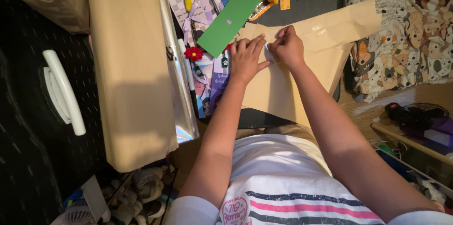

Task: The person wraps a small green rectangular item in brown paper. They fold the paper around the item, smooth the edges, and secure the package with tape. The person then places the wrapped item into a brown paper bag.

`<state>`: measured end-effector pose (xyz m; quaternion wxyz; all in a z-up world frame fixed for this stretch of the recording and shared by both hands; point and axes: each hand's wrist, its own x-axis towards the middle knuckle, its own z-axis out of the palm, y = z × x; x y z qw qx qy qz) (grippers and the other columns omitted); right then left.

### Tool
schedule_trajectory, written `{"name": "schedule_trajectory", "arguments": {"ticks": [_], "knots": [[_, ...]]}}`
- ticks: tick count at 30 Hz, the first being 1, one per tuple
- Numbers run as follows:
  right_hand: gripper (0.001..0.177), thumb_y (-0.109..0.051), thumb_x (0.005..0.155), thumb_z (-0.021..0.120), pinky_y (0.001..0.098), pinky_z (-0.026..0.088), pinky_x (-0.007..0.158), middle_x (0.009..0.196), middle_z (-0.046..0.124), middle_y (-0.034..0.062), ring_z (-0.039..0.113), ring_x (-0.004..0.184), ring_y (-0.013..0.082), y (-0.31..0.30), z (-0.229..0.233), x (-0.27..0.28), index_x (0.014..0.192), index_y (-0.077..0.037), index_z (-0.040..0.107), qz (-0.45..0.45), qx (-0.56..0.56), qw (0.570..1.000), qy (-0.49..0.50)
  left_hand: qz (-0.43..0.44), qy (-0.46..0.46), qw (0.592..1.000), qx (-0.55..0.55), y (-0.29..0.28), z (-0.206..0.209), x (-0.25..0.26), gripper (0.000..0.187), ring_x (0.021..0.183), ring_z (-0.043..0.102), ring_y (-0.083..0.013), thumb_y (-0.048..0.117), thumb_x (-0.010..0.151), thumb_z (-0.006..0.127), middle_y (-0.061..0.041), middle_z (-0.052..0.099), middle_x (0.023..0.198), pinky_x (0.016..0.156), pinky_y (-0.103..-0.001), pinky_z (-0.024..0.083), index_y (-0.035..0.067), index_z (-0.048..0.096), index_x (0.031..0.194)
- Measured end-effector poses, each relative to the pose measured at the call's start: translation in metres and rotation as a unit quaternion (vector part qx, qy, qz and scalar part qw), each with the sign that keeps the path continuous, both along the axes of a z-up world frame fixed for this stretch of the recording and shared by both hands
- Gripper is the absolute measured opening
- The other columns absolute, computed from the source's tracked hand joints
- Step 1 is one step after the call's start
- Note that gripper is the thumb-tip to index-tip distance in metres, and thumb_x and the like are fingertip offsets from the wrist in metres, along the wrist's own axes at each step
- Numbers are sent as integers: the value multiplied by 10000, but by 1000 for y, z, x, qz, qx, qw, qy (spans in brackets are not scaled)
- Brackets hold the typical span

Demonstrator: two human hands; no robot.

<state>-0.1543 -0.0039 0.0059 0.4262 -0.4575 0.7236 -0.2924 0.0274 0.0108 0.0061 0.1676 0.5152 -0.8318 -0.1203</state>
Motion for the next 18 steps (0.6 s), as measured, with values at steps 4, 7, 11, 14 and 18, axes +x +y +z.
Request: {"name": "schedule_trajectory", "arguments": {"ticks": [4, 7, 11, 14, 18], "knots": [[465, -177, 754, 901, 317, 542, 634, 766, 699, 45, 689, 671, 168, -1, -7, 0, 967, -98, 495, 11, -3, 998, 63, 5, -4, 1000, 5, 0, 1, -1, 778, 1153, 513, -228, 549, 714, 832, 108, 515, 1473, 1080, -480, 342, 186, 561, 1347], [497, -220, 727, 922, 364, 544, 663, 786, 703, 87, 694, 708, 240, -4, -9, 0, 971, -84, 511, 25, 1, 993, 119, 0, -15, 1000, 10, 0, 3, 0, 782, 1149, 517, -223, 542, 708, 833, 108, 519, 1477, 1085, -497, 344, 190, 567, 1352], [515, -364, 761, 909, 432, 563, 702, 856, 720, 176, 711, 799, 355, -10, -2, 0, 973, -47, 563, 48, 35, 970, 237, -15, -33, 999, -19, 1, 5, 1, 695, 1158, 520, -227, 557, 758, 786, 101, 519, 1487, 1078, -514, 371, 292, 575, 1365], [580, -531, 723, 865, 477, 553, 705, 865, 738, 162, 719, 817, 371, -6, 8, -8, 996, -84, 617, 89, 99, 945, 298, -28, -52, 998, -36, 2, 5, 1, 665, 1141, 521, -244, 599, 801, 737, 79, 514, 1476, 1050, -542, 386, 340, 565, 1388], [617, -588, 854, 811, 490, 570, 707, 849, 730, 198, 718, 789, 405, 10, 13, -4, 1064, -44, 612, 119, 38, 931, 343, -42, -84, 995, -30, 1, 1, 0, 676, 1154, 520, -239, 636, 849, 679, 64, 502, 1497, 1027, -539, 404, 338, 542, 1440]]}}
